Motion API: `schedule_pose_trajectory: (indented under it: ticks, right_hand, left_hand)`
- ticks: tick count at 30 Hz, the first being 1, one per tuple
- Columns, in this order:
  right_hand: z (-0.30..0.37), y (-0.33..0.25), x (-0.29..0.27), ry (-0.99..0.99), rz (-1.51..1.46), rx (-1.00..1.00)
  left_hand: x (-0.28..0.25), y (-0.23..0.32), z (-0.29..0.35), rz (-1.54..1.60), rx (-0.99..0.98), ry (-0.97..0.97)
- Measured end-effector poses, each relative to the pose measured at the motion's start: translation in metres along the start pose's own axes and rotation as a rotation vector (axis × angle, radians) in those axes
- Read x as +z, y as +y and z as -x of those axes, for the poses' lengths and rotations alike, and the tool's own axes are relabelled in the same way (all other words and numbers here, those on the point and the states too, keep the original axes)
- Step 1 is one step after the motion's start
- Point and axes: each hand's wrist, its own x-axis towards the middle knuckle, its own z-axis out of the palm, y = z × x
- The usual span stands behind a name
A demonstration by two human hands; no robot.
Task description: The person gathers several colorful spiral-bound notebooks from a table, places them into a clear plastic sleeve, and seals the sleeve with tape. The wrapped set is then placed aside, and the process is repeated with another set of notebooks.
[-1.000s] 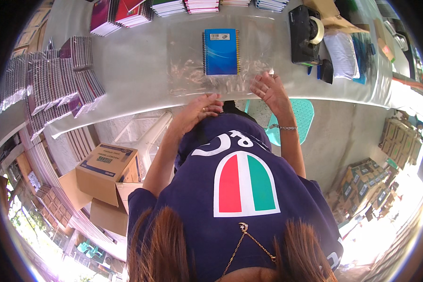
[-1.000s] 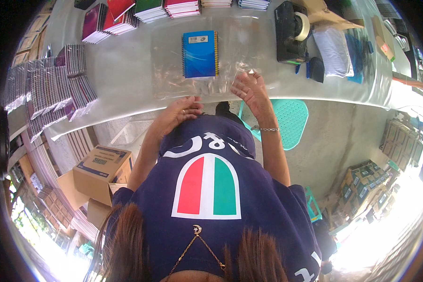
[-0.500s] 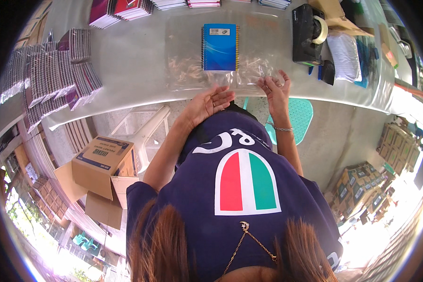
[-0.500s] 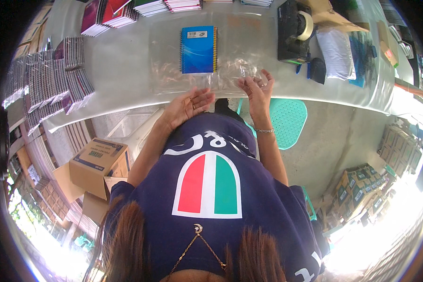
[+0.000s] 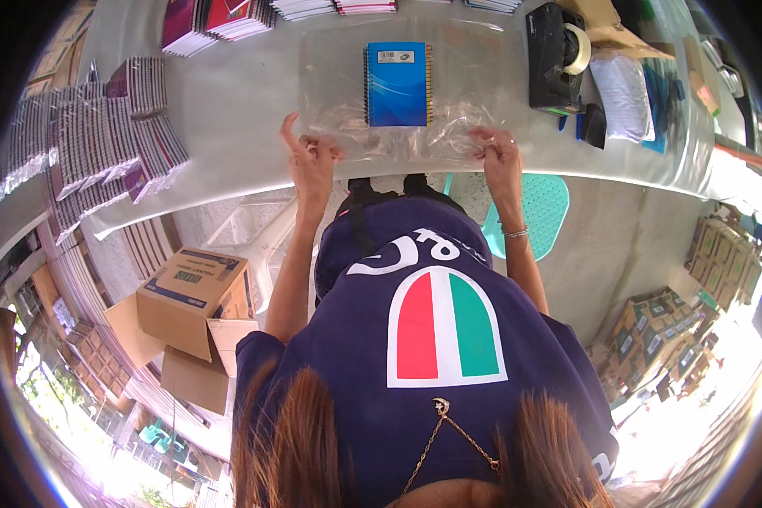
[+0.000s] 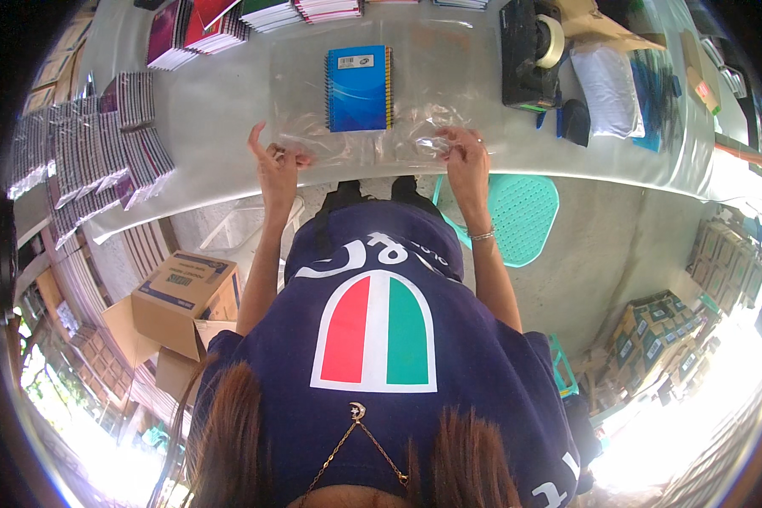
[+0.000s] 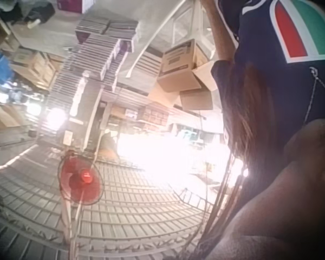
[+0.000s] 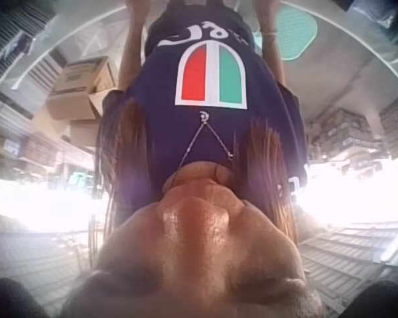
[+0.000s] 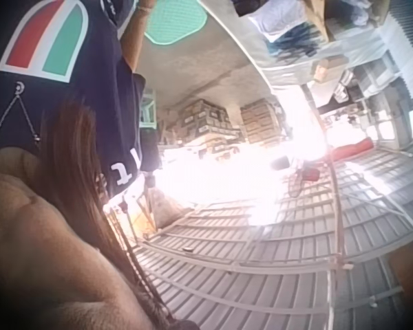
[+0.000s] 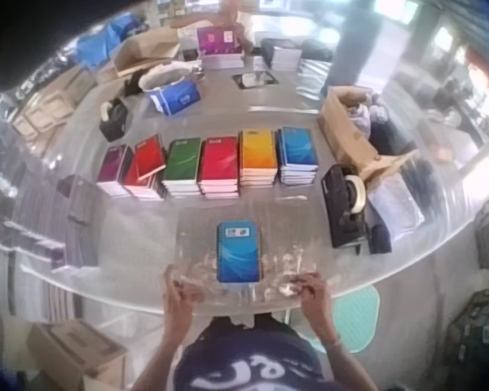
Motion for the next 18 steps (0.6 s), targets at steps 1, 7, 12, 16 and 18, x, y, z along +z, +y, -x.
schedule_pose_trajectory:
  ticks: [1, 7, 12, 16, 18]
  right_hand:
    - [-0.001, -0.002, 0.002, -0.017, 0.152, -0.078]
    - [0.007, -0.028, 0.051, 0.147, 0.300, -0.278]
    - [0.006, -0.024, 0.067, 0.156, 0.414, -0.307]
    - [0.005, -0.033, 0.070, 0.130, 0.448, -0.251]
    - [0.004, -0.034, 0.072, 0.131, 0.487, -0.238]
  left_hand:
    - [-0.003, -0.002, -0.002, -0.234, 0.160, -0.019]
    - [0.007, 0.011, 0.000, -0.424, 0.487, -0.013]
    - [0.007, 0.018, -0.003, -0.498, 0.342, -0.207]
    - [0.015, 0.020, -0.007, -0.571, 0.255, -0.160]
    - [0.018, 0.017, -0.014, -0.672, 0.257, -0.188]
